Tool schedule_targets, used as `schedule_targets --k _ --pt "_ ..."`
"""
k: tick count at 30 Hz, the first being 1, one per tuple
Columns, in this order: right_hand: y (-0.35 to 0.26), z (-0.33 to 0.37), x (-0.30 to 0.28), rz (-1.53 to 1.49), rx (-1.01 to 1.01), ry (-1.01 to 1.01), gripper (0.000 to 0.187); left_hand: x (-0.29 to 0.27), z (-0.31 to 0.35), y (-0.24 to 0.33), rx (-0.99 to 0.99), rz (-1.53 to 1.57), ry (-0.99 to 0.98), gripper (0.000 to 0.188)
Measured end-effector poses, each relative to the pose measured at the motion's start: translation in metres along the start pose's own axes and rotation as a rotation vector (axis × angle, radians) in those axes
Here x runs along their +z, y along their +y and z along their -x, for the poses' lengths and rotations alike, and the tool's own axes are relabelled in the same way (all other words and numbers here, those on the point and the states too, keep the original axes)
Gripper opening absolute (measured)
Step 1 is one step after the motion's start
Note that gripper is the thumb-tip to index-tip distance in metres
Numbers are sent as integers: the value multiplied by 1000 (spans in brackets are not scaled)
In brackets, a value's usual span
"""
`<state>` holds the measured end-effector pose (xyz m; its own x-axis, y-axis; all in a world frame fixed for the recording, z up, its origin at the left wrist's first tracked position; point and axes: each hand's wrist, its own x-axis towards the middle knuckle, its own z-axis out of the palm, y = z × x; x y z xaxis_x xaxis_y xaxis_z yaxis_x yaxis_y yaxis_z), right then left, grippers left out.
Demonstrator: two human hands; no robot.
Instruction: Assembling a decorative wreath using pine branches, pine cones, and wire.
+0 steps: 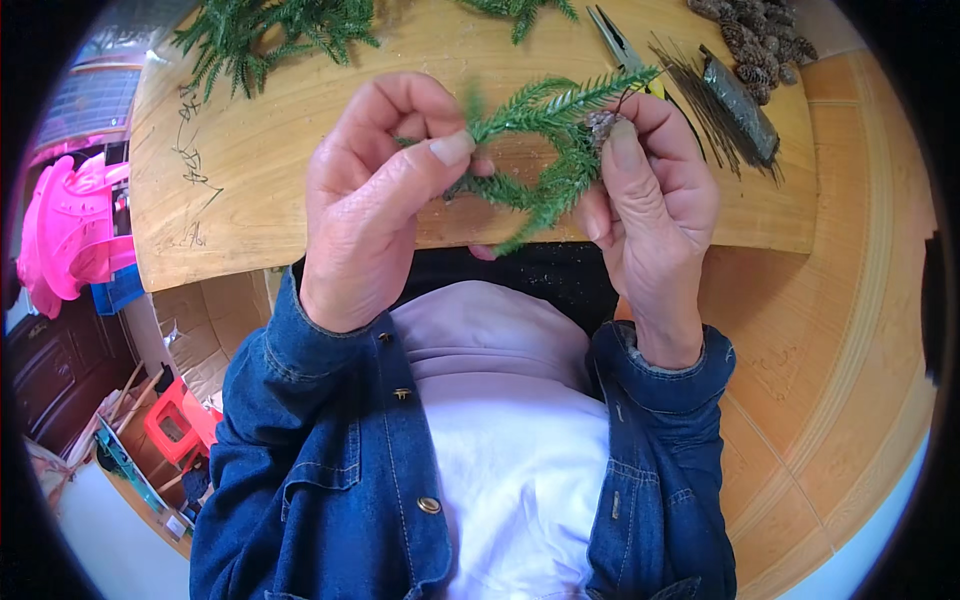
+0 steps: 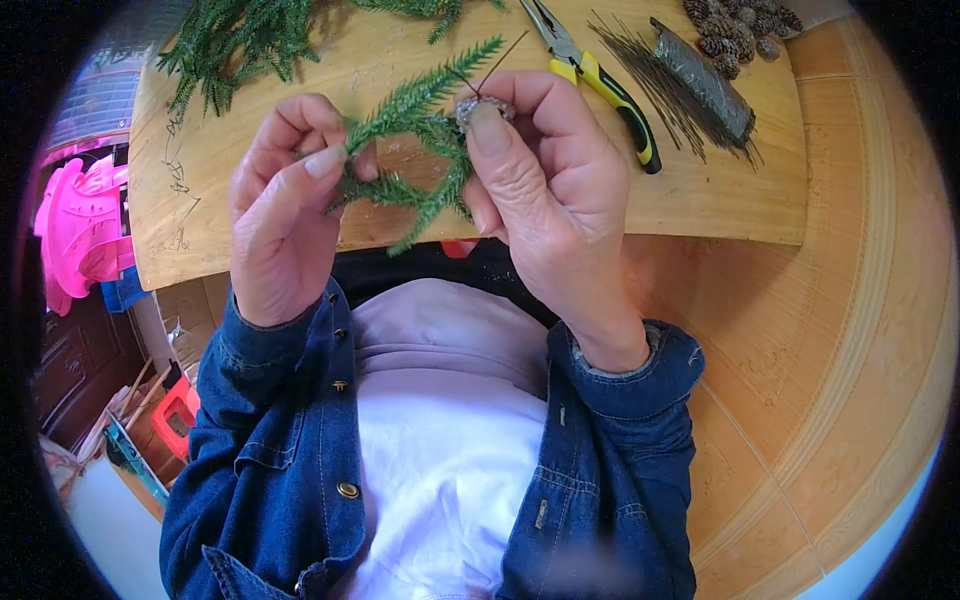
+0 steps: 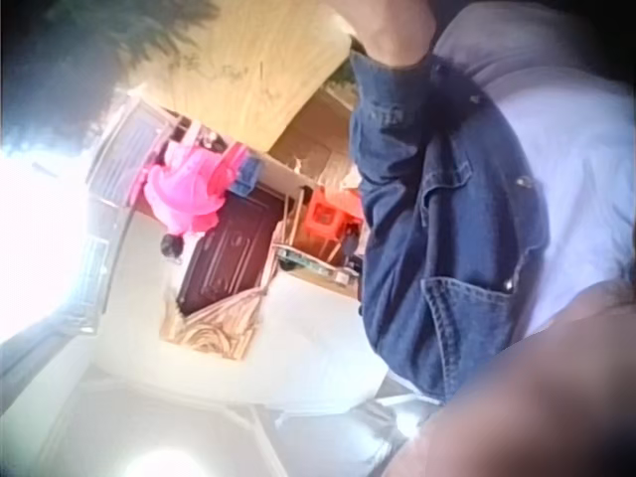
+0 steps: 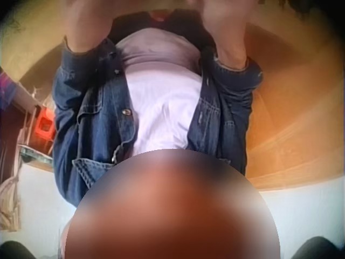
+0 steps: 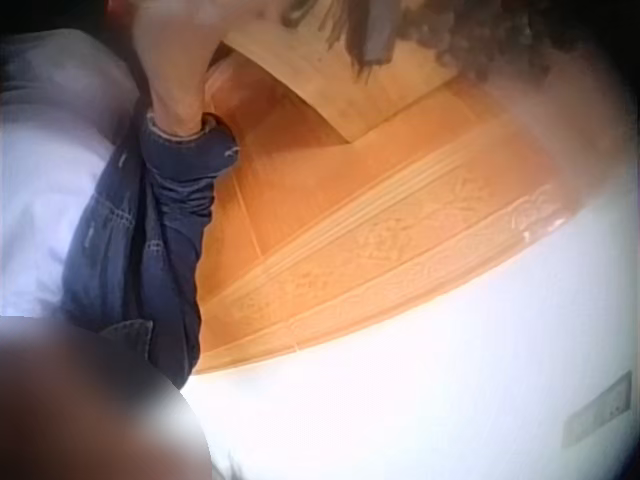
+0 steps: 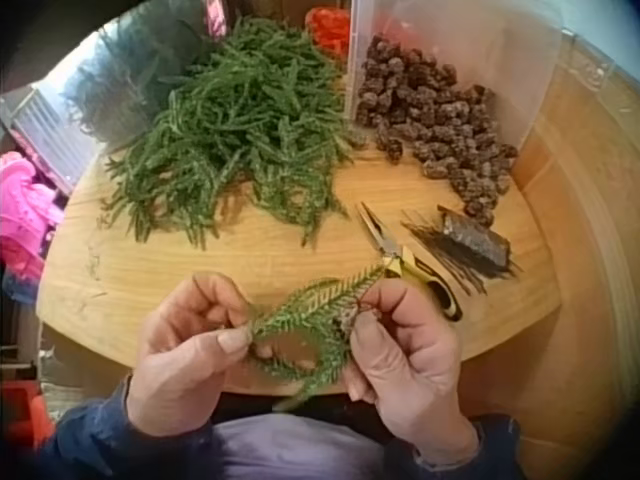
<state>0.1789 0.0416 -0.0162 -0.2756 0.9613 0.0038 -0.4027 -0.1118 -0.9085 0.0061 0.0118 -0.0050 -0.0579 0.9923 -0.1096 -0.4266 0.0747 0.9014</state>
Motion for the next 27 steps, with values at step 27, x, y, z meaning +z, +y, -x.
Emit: schedule_targets --k 27 --pt "14 0 -9 -82 44 3 23 3 3 -5 -63 -176 4 22"
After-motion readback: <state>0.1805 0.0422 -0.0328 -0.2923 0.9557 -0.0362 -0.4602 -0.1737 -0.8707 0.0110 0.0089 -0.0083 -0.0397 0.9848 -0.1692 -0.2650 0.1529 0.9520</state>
